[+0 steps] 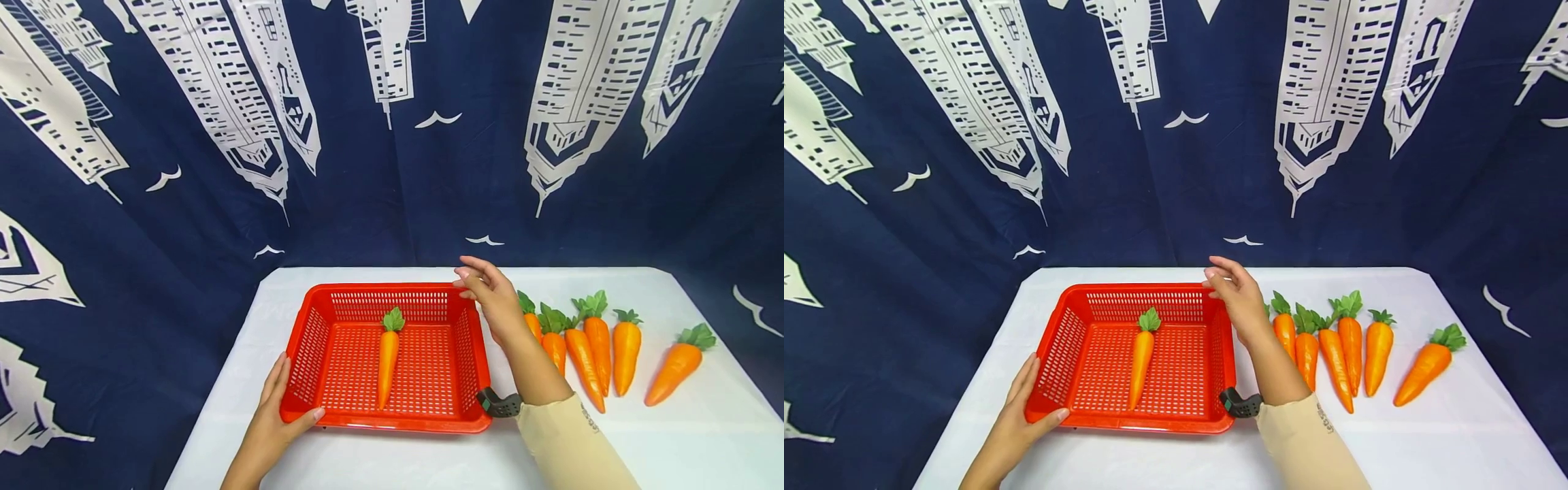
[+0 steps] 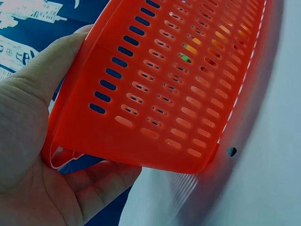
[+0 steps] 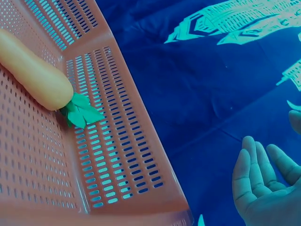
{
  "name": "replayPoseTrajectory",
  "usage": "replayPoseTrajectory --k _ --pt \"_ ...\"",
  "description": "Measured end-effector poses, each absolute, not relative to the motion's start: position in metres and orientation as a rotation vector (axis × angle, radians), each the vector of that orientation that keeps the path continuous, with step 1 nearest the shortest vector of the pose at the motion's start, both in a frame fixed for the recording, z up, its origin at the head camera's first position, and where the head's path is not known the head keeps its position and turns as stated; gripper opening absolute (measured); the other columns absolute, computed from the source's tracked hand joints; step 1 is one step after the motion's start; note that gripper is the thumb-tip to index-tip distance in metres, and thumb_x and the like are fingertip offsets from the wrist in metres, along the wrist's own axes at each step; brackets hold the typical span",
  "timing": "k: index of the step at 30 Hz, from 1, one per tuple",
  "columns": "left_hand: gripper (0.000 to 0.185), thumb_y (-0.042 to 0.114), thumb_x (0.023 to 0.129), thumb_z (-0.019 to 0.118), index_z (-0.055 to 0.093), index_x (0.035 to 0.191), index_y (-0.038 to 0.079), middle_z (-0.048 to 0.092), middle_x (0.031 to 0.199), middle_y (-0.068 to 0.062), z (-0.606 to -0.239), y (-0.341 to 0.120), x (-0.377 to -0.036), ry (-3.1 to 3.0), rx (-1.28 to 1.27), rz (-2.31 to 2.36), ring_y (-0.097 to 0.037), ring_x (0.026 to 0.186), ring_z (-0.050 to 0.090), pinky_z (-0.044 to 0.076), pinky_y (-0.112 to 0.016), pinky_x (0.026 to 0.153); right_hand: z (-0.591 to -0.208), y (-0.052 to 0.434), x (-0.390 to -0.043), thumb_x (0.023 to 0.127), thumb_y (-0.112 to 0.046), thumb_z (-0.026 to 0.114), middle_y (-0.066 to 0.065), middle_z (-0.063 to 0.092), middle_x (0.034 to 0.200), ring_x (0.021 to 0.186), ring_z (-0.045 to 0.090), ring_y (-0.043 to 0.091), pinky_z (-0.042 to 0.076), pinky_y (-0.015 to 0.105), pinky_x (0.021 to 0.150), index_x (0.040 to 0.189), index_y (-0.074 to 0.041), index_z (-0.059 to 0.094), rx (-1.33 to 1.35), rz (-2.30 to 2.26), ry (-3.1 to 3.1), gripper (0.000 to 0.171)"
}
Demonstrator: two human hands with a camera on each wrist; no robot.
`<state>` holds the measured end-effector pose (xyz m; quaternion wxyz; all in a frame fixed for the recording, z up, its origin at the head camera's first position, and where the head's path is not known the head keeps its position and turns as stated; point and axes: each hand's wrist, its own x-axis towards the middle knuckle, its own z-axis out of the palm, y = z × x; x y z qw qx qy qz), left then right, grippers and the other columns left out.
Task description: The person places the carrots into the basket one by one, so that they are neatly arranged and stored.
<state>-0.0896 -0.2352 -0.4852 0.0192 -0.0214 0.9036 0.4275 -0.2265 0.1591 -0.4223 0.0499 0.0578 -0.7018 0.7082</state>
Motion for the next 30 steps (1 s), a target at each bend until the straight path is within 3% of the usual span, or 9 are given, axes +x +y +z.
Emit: replayPoseTrajectory --k 8,16,22,26,30 --pt "0.114 0.046 0.08 0.084 0.005 0.163 0.035 0.001 0.171 0.011 -0.485 -0.235 -0.09 2.791 -0.057 1.346 -0.039 0.156 0.014 0.023 -0.074 0.115 -0.424 0.177 -0.222 0.103 -0.035 0.059 -0.012 0.068 0.117 0.101 0.068 0.005 0.057 0.023 0.091 0.145 -0.005 0.051 0.15 2.121 -2.144 0.052" --pt "0.114 0.046 0.08 0.084 0.007 0.164 0.032 0.001 0.171 0.012 -0.484 -0.236 -0.089 2.802 -0.056 1.341 -0.039 0.156 0.014 0.022 -0.075 0.115 -0.427 0.192 -0.215 0.102 -0.031 0.06 -0.014 0.064 0.115 0.101 0.068 0.002 0.056 0.016 0.086 0.146 -0.005 0.05 0.062 2.093 -2.122 0.052" --pt "0.115 0.048 0.08 0.084 0.007 0.164 0.031 0.002 0.171 0.01 -0.484 -0.236 -0.089 2.798 -0.056 1.337 -0.039 0.156 0.014 0.022 -0.074 0.115 -0.437 0.203 -0.209 0.102 -0.039 0.06 -0.002 0.06 0.135 0.109 0.062 -0.006 0.051 0.014 0.095 0.152 -0.015 0.044 -0.086 1.963 -2.3 0.058" --pt "0.115 0.049 0.079 0.084 0.007 0.164 0.032 0.002 0.171 0.011 -0.484 -0.236 -0.089 2.791 -0.061 1.346 -0.038 0.156 0.013 0.021 -0.074 0.115 -0.448 0.208 -0.205 0.1 -0.05 0.059 0.006 0.053 0.151 0.126 0.058 0.007 0.047 0.032 0.11 0.155 -0.021 0.04 -0.145 1.851 -2.429 0.065" --pt "0.115 0.047 0.08 0.084 0.007 0.164 0.031 0.001 0.171 0.01 -0.484 -0.237 -0.09 2.787 -0.059 1.346 -0.038 0.156 0.013 0.021 -0.074 0.115 -0.46 0.211 -0.201 0.101 -0.047 0.058 0.009 0.047 0.156 0.141 0.049 0.027 0.041 0.05 0.116 0.157 -0.019 0.036 -0.163 1.823 -2.46 0.067"
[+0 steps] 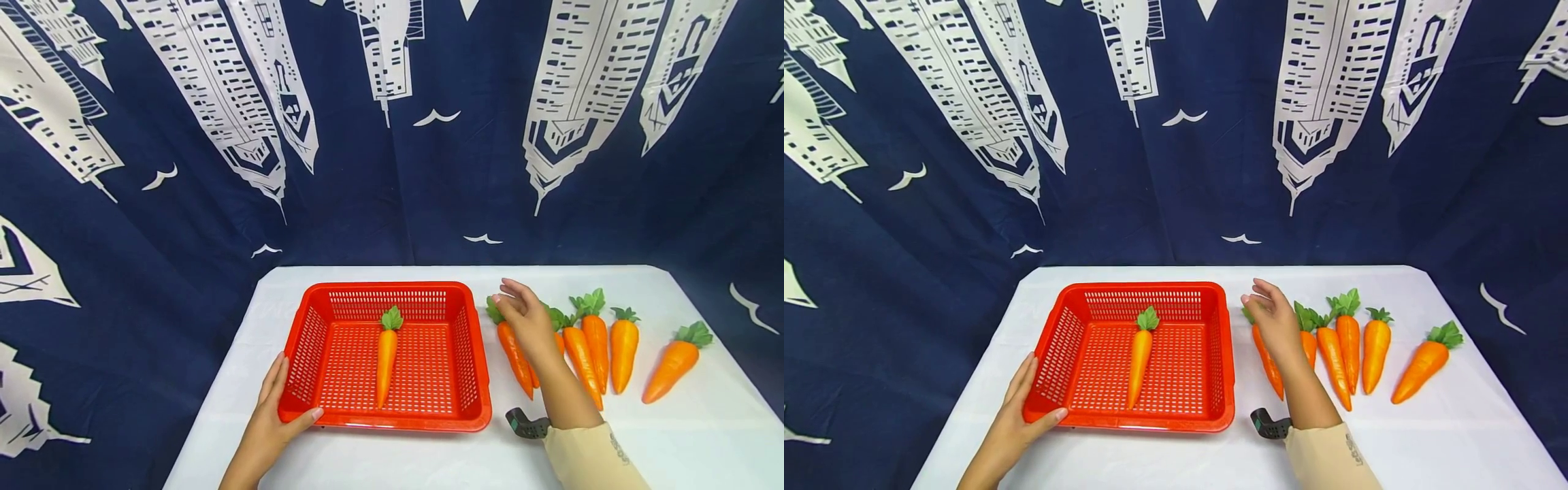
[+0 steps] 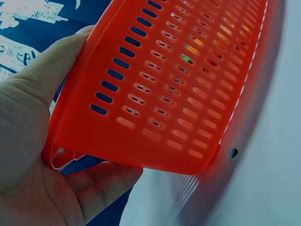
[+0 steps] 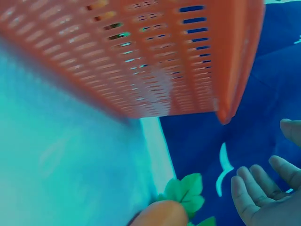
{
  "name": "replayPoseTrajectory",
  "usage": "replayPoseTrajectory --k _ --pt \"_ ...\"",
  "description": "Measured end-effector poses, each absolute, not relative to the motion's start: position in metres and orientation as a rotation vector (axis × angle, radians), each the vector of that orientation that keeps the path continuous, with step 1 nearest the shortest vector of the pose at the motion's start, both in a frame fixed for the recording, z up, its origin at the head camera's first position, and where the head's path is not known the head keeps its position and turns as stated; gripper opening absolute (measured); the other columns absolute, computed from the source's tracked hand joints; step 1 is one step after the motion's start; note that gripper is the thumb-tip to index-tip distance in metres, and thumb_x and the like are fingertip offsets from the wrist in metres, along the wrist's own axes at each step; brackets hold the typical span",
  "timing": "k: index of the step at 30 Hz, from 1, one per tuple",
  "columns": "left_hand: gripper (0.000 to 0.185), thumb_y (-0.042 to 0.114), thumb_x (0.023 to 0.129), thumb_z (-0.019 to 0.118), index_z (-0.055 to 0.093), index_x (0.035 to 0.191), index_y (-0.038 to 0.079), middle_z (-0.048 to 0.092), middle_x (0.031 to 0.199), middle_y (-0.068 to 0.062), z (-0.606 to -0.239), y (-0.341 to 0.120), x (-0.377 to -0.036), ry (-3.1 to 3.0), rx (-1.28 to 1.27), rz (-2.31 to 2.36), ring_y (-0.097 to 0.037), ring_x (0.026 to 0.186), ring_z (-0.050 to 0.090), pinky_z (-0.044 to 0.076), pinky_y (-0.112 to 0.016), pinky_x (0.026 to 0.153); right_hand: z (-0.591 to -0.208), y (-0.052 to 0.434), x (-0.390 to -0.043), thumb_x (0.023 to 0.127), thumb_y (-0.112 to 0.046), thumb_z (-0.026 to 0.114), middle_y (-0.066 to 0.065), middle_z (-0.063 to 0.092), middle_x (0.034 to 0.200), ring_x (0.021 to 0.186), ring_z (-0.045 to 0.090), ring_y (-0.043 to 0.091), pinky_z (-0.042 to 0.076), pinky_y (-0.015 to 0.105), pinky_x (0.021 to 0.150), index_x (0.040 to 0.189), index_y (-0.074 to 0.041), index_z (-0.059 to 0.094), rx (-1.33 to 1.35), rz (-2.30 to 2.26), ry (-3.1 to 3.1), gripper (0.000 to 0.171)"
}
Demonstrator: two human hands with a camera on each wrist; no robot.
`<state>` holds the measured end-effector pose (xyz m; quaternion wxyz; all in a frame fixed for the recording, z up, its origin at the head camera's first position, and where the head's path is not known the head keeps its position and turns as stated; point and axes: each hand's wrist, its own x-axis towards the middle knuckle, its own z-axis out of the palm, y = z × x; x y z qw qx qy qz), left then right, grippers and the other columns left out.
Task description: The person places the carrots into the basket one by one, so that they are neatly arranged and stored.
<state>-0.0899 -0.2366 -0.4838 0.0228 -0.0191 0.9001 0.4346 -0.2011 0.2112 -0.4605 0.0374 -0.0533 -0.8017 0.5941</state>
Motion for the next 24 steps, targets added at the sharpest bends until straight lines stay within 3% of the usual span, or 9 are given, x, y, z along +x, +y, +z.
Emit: replayPoseTrajectory --k 7,14,24 --pt "0.114 0.044 0.08 0.085 0.008 0.164 0.031 0.003 0.171 0.007 -0.485 -0.236 -0.089 2.795 -0.058 1.346 -0.038 0.156 0.015 0.023 -0.074 0.115 -0.477 0.215 -0.192 0.099 -0.045 0.063 0.015 0.035 0.163 0.15 0.035 0.036 0.036 0.055 0.118 0.16 -0.015 0.03 -0.236 1.843 -2.505 0.075" --pt "0.115 0.045 0.08 0.085 0.007 0.164 0.031 0.003 0.171 0.008 -0.485 -0.236 -0.09 2.786 -0.062 1.35 -0.037 0.155 0.015 0.023 -0.073 0.116 -0.488 0.216 -0.179 0.097 -0.043 0.066 0.022 0.026 0.165 0.153 0.026 0.039 0.028 0.052 0.123 0.162 -0.013 0.024 -0.31 1.776 -2.597 0.082" --pt "0.116 0.048 0.079 0.085 0.008 0.164 0.029 0.003 0.171 0.008 -0.485 -0.235 -0.091 2.792 -0.064 1.349 -0.037 0.155 0.015 0.024 -0.071 0.116 -0.499 0.218 -0.166 0.096 -0.044 0.067 0.019 0.023 0.167 0.154 0.023 0.038 0.025 0.052 0.124 0.163 -0.012 0.017 -0.335 1.709 -2.69 0.09"
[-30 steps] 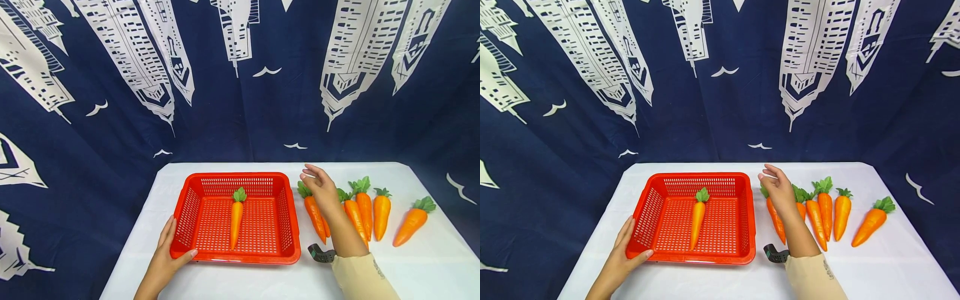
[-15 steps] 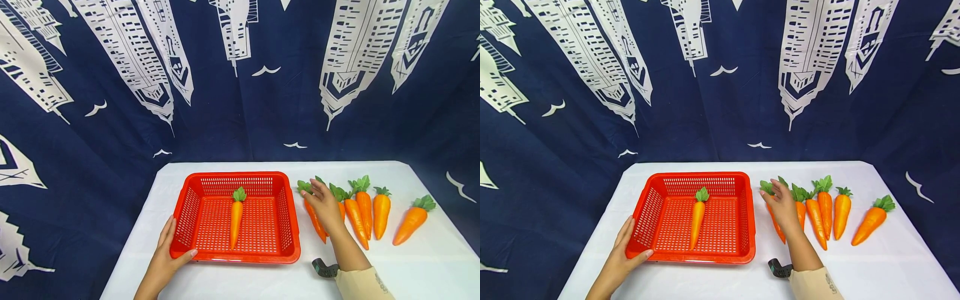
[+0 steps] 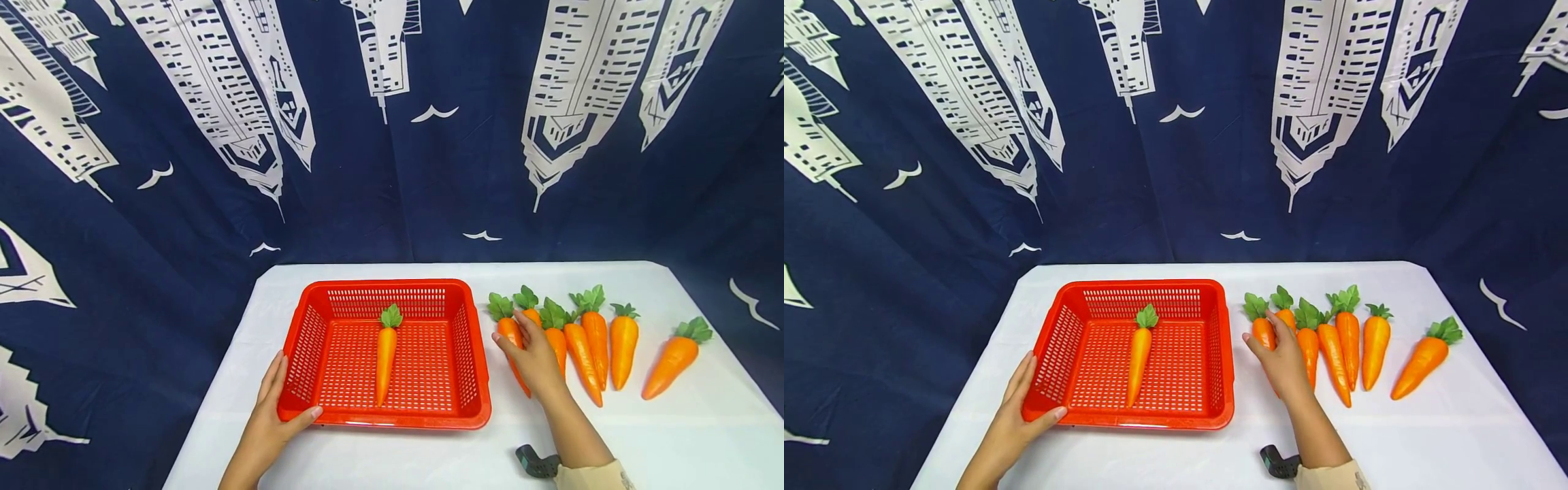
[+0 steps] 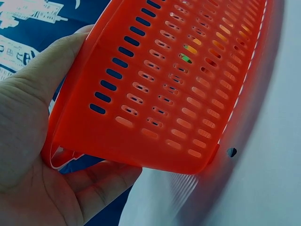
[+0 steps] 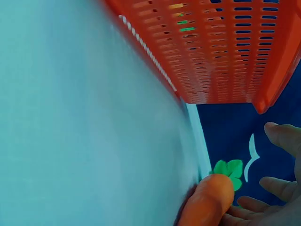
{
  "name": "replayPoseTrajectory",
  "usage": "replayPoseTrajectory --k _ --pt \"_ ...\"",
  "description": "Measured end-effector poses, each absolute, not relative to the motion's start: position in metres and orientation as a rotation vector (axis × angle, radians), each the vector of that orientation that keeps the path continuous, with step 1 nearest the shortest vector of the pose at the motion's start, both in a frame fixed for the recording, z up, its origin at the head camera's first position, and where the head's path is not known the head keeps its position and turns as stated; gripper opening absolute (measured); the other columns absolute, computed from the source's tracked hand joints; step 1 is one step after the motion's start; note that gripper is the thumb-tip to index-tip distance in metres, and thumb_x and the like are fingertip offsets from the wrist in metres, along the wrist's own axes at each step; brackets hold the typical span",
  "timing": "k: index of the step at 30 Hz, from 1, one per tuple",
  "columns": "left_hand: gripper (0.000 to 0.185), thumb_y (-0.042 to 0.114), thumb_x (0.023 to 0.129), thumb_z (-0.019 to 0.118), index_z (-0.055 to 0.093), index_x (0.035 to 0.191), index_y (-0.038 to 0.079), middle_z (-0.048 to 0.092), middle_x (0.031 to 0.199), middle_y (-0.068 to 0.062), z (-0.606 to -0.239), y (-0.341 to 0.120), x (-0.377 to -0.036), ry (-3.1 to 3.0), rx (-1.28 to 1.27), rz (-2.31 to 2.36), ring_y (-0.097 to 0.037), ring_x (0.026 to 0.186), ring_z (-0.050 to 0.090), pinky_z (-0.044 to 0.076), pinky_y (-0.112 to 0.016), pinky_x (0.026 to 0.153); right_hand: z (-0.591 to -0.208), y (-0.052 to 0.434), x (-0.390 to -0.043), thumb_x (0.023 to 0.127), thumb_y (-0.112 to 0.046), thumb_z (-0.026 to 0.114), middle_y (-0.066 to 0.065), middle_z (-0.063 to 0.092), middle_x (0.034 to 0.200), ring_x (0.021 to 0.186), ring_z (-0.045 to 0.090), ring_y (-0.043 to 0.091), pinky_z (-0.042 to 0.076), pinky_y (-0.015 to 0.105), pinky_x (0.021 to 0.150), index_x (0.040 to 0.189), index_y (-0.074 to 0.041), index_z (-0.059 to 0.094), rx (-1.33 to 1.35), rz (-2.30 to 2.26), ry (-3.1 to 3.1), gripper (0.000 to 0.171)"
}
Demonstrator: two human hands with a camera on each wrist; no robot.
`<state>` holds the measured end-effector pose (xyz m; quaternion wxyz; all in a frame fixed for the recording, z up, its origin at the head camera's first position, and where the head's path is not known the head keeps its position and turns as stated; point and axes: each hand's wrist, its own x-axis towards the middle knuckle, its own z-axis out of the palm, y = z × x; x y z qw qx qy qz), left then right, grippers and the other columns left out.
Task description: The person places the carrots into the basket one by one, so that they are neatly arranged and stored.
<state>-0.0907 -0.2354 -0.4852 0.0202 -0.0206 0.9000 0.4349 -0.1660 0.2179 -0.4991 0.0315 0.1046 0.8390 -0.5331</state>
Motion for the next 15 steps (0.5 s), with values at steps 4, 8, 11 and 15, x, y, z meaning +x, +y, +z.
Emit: replayPoseTrajectory --k 4,8,11,15 --pt "0.116 0.047 0.079 0.085 0.008 0.164 0.03 0.003 0.171 0.009 -0.486 -0.236 -0.091 2.788 -0.066 1.356 -0.036 0.155 0.016 0.025 -0.07 0.116 -0.504 0.218 -0.164 0.096 -0.044 0.067 0.024 0.023 0.166 0.153 0.026 0.042 0.027 0.055 0.123 0.163 -0.011 0.018 0.32 -1.559 2.645 0.089" --pt "0.116 0.048 0.079 0.084 0.008 0.164 0.031 0.003 0.171 0.009 -0.486 -0.236 -0.091 2.795 -0.056 1.352 -0.037 0.155 0.016 0.025 -0.072 0.116 -0.511 0.217 -0.164 0.095 -0.046 0.067 0.028 0.024 0.163 0.15 0.026 0.047 0.025 0.064 0.12 0.161 -0.009 0.024 0.289 -1.407 2.769 0.087" --pt "0.115 0.047 0.079 0.085 0.008 0.164 0.031 0.003 0.171 0.009 -0.486 -0.236 -0.091 2.794 -0.054 1.354 -0.037 0.155 0.016 0.024 -0.072 0.116 -0.517 0.215 -0.163 0.095 -0.044 0.067 0.028 0.021 0.164 0.15 0.022 0.049 0.023 0.068 0.119 0.161 -0.01 0.026 0.276 -1.321 2.807 0.085" --pt "0.115 0.046 0.079 0.085 0.008 0.164 0.031 0.004 0.171 0.007 -0.487 -0.236 -0.09 2.79 -0.062 1.358 -0.037 0.155 0.015 0.023 -0.073 0.116 -0.522 0.214 -0.163 0.095 -0.039 0.068 0.028 0.018 0.165 0.151 0.019 0.049 0.021 0.068 0.119 0.161 -0.012 0.027 0.276 -1.284 2.806 0.081"
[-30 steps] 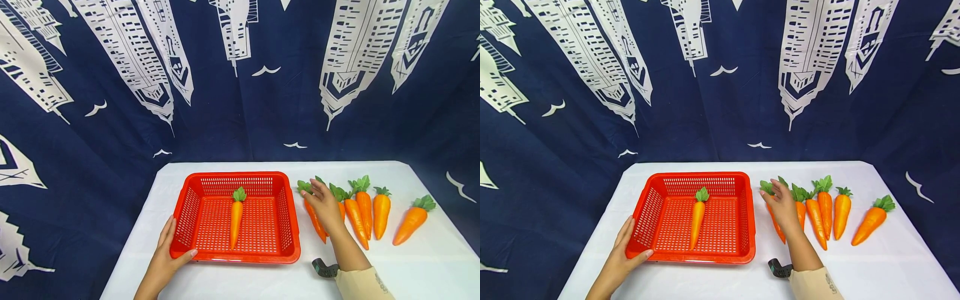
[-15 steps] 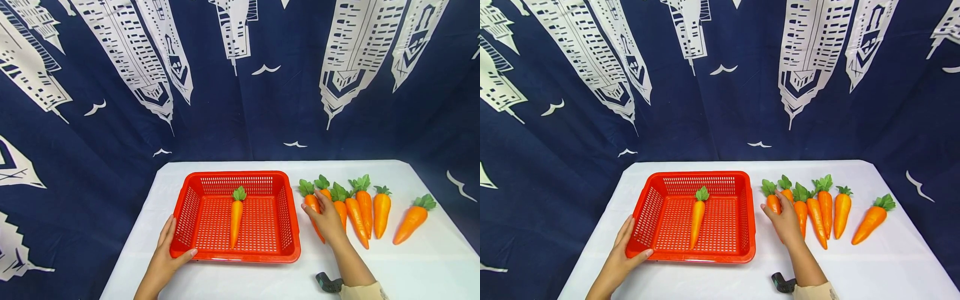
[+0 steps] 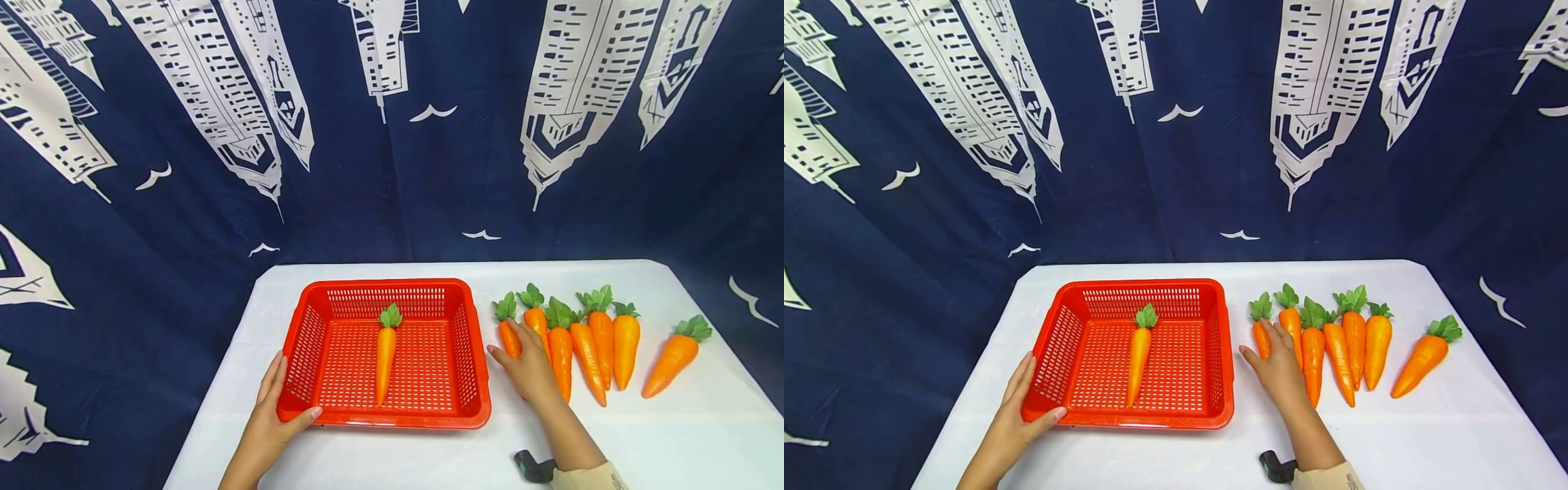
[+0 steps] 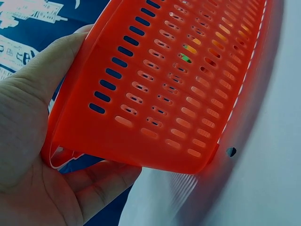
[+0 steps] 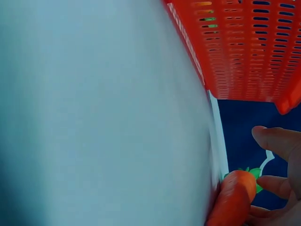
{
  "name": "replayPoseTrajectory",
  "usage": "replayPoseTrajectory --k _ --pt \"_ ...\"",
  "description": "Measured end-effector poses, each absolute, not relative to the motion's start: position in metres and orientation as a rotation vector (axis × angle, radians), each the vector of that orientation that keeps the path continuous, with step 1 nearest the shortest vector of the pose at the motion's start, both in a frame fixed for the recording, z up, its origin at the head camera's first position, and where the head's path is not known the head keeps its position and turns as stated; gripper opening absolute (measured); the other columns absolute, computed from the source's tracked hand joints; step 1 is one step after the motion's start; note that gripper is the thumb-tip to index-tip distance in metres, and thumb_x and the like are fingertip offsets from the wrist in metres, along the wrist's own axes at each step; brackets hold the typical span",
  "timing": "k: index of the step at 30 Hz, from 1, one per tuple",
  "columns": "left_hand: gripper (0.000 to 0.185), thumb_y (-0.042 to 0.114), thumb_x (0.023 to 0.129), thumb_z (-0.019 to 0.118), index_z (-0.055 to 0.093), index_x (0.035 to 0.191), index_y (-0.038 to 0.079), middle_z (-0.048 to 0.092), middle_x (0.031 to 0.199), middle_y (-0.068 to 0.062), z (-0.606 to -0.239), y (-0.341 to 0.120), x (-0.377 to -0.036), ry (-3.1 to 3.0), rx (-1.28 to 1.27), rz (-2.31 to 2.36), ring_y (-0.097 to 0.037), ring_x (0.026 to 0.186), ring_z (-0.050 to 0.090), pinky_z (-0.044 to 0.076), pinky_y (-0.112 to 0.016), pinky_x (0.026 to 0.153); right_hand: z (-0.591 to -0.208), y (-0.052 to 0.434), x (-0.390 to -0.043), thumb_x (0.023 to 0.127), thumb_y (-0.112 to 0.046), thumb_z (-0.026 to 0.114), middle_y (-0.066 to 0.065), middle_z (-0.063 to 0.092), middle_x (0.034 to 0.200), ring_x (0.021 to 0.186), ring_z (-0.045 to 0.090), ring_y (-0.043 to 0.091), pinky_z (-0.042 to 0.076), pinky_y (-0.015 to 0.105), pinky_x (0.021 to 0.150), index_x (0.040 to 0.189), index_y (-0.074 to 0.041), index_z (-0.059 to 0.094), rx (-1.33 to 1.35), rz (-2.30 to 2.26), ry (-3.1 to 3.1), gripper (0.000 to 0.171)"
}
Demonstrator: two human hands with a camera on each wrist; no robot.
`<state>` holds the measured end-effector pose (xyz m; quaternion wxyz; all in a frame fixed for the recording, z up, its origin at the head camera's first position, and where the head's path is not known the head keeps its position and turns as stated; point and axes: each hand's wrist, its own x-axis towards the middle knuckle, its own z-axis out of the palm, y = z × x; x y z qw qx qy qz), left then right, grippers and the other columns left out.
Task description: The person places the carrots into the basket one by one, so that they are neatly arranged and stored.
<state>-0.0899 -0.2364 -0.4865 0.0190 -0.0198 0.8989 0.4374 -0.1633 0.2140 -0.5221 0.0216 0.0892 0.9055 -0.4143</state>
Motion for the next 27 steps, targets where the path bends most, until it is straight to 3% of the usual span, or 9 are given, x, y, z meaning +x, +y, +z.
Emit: replayPoseTrajectory --k 6,16,27 --pt "0.116 0.046 0.079 0.085 0.009 0.164 0.029 0.004 0.172 0.004 -0.486 -0.236 -0.089 2.796 -0.061 1.352 -0.037 0.155 0.015 0.023 -0.072 0.116 -0.524 0.214 -0.164 0.095 -0.029 0.068 0.029 0.021 0.162 0.148 0.025 0.049 0.025 0.068 0.118 0.16 -0.012 0.031 0.266 -1.265 2.825 0.076" --pt "0.115 0.045 0.08 0.085 0.008 0.164 0.031 0.004 0.172 0.003 -0.487 -0.236 -0.09 2.796 -0.055 1.357 -0.037 0.155 0.015 0.023 -0.072 0.116 -0.528 0.218 -0.164 0.093 -0.006 0.066 0.031 0.031 0.156 0.128 0.05 0.048 0.046 0.058 0.107 0.157 -0.01 0.036 0.231 -1.376 2.87 0.071" --pt "0.116 0.048 0.078 0.085 0.008 0.164 0.032 0.003 0.171 0.009 -0.486 -0.235 -0.091 2.785 -0.059 1.364 -0.035 0.156 0.014 0.024 -0.07 0.117 -0.517 0.22 -0.165 0.096 -0.001 0.058 0.03 0.027 0.156 0.139 0.042 0.049 0.041 0.053 0.113 0.161 -0.02 0.03 0.262 -1.579 2.73 0.073"
